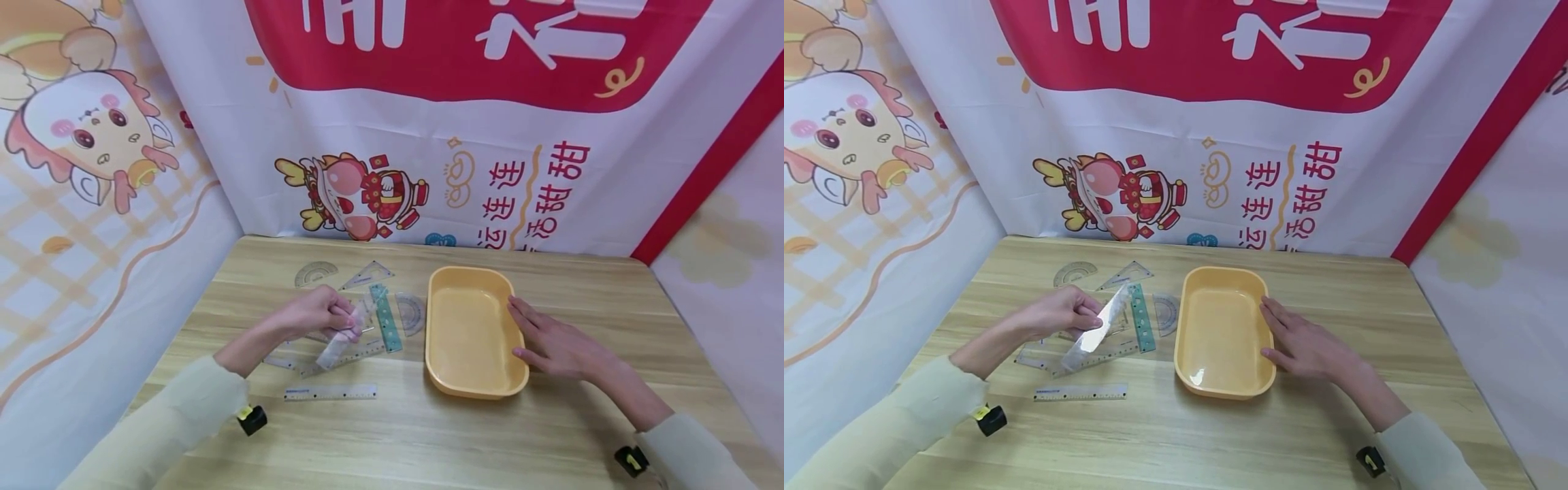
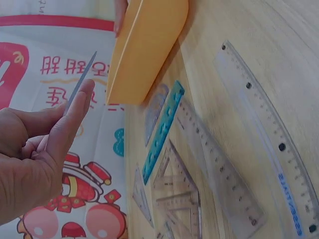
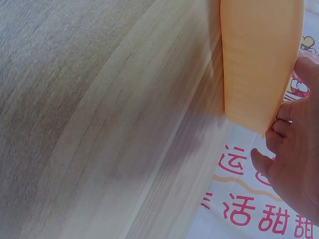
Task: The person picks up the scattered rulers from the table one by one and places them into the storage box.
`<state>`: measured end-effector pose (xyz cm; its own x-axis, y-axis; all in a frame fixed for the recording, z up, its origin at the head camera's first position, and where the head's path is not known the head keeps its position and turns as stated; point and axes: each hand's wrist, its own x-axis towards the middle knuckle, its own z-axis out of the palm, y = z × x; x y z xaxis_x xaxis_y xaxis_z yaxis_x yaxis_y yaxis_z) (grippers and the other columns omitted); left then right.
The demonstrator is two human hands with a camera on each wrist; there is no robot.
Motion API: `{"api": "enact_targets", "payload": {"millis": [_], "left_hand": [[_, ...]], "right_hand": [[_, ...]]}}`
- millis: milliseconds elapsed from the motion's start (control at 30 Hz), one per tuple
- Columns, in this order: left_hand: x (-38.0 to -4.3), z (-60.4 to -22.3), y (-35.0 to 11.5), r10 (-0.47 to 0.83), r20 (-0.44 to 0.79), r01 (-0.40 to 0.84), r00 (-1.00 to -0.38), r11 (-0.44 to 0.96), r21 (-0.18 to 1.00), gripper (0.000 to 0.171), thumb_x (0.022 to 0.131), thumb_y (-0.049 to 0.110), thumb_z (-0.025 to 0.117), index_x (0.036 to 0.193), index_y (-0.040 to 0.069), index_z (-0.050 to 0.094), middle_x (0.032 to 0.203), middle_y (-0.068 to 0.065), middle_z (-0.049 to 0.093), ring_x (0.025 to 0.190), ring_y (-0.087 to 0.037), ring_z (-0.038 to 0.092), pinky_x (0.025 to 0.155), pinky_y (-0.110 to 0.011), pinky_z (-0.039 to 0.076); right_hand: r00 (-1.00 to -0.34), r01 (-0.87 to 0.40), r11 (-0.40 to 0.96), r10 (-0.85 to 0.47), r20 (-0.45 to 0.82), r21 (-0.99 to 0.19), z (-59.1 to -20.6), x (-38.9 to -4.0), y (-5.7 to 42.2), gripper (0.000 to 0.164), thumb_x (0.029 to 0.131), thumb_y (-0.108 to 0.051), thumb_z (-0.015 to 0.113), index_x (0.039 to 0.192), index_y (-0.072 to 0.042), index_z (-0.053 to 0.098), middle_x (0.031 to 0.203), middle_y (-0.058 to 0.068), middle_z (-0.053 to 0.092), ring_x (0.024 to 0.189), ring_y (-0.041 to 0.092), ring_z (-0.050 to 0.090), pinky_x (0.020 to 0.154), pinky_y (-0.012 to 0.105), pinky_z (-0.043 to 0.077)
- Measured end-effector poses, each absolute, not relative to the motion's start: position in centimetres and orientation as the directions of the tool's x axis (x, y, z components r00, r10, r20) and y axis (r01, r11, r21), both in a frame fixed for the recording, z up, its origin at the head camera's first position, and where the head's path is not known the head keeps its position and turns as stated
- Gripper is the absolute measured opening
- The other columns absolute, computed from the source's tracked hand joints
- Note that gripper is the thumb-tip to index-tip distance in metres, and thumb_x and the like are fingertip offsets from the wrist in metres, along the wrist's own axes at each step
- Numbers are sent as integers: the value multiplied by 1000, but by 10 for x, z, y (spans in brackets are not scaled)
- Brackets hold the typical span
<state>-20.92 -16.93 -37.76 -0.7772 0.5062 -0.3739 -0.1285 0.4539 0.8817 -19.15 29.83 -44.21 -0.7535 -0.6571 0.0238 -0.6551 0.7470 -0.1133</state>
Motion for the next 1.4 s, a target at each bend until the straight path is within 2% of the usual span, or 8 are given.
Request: {"api": "enact_targets", "payload": {"millis": [333,600,800,967,1133,1400], "left_hand": [[-212,-378,-137,503,-409,-135,-762,494,859,19,97,-1,58,111,-6,69,94,-15,73,78,-18,73,70,-28,63],[-214,-380,-112,514,-402,-141,-757,472,870,19,95,-4,59,111,-8,68,93,-15,73,77,-17,72,72,-29,63],[-216,-381,-96,508,-421,-152,-752,488,859,17,95,-1,61,109,-3,70,91,-14,73,76,-17,72,74,-31,63],[-218,-384,-81,509,-435,-175,-743,479,860,18,93,-1,63,110,-3,69,91,-15,74,76,-18,73,74,-32,64],[-223,-387,-65,477,-447,-181,-757,503,845,15,90,0,68,105,0,70,91,-13,73,76,-18,72,69,-28,63],[-228,-386,-37,436,-469,-236,-768,488,840,12,89,2,69,101,6,72,92,-11,75,81,-21,73,69,-29,63]], "right_hand": [[-761,-644,755,-648,9,-123,-442,-192,299,76,101,-46,51,154,2,27,164,21,22,143,37,41,110,52,45],[-754,-654,747,-657,21,-117,-441,-192,299,76,101,-45,52,154,3,27,163,22,24,144,37,40,110,51,45],[-761,-643,755,-648,6,-129,-440,-192,298,76,101,-46,51,154,3,27,164,21,23,144,37,39,111,52,45],[-764,-639,757,-645,-3,-133,-441,-193,298,77,101,-48,50,155,2,27,164,21,21,145,37,38,112,52,44],[-767,-635,762,-641,-12,-131,-442,-195,300,78,101,-49,49,155,1,26,165,20,20,145,37,38,112,52,44],[-774,-625,769,-633,-25,-139,-442,-194,300,78,101,-51,48,156,0,25,165,19,20,145,37,38,111,53,44]]}}
